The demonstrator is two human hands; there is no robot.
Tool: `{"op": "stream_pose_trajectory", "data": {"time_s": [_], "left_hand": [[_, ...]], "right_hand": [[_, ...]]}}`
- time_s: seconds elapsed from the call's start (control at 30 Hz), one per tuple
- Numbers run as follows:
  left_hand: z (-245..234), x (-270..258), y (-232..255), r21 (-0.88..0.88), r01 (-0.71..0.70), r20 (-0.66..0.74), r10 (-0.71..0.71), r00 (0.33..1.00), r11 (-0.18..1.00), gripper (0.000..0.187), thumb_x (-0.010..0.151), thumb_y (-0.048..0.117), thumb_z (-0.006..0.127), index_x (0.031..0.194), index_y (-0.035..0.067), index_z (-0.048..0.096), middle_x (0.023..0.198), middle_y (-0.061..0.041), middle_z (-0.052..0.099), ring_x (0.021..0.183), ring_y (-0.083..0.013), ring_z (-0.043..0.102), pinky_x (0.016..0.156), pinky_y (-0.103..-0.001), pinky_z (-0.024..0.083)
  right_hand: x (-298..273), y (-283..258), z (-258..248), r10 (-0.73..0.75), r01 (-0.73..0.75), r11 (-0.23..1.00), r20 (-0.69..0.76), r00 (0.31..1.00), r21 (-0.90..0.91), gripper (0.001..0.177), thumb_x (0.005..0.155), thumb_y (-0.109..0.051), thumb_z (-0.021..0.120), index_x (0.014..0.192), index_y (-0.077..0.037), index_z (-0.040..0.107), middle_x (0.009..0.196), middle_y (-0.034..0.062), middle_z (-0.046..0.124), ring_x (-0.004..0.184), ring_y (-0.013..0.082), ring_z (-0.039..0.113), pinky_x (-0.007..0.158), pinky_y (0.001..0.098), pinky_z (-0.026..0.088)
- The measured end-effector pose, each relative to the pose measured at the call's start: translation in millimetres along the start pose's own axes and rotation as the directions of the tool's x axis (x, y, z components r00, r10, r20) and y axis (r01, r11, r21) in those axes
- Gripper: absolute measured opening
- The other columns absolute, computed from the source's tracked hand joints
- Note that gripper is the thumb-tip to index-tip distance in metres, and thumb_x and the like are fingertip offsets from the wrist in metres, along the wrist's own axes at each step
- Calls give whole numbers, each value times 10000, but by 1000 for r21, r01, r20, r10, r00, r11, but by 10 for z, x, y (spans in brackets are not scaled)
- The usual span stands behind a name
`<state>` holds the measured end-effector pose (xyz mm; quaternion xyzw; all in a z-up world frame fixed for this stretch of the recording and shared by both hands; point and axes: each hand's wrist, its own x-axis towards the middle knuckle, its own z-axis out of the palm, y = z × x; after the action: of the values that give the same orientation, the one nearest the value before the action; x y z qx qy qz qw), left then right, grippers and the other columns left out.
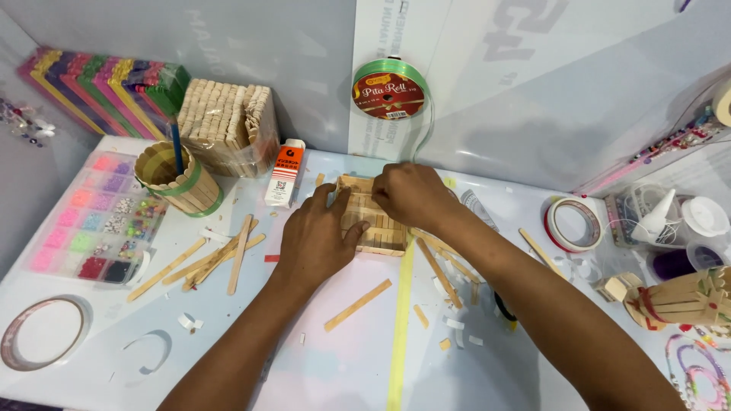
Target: Assembling and refining a small box structure using popsicle sticks, glue, and scissors.
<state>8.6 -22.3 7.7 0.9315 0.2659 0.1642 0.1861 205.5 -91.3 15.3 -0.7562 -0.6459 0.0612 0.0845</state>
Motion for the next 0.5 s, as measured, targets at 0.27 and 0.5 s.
{"op": "stream_pose_trajectory", "data": {"time_s": [0.27,0.5], "left_hand": [[95,-1,-43,21,-2,8,2,1000,1000,571,944,441,675,1330,22,678,1224,-238,653,1061,-369,720,814,-444,602],[148,-8,-83,-41,-37,-10,36,999,999,582,939,444,678,1297,-14,691,1201,-276,658,1073,-445,698,832,-516,586]], "right_hand": [[5,12,143,5,-5,1000,6,1000,15,99,879,-97,696,884,-74,792,796,137,731,781,391,731,677,489,601],[23,-8,180,23,-15,993,61,998,-114,170,797,-211,786,928,-103,780,865,113,747,841,394,745,748,545,611]]}}
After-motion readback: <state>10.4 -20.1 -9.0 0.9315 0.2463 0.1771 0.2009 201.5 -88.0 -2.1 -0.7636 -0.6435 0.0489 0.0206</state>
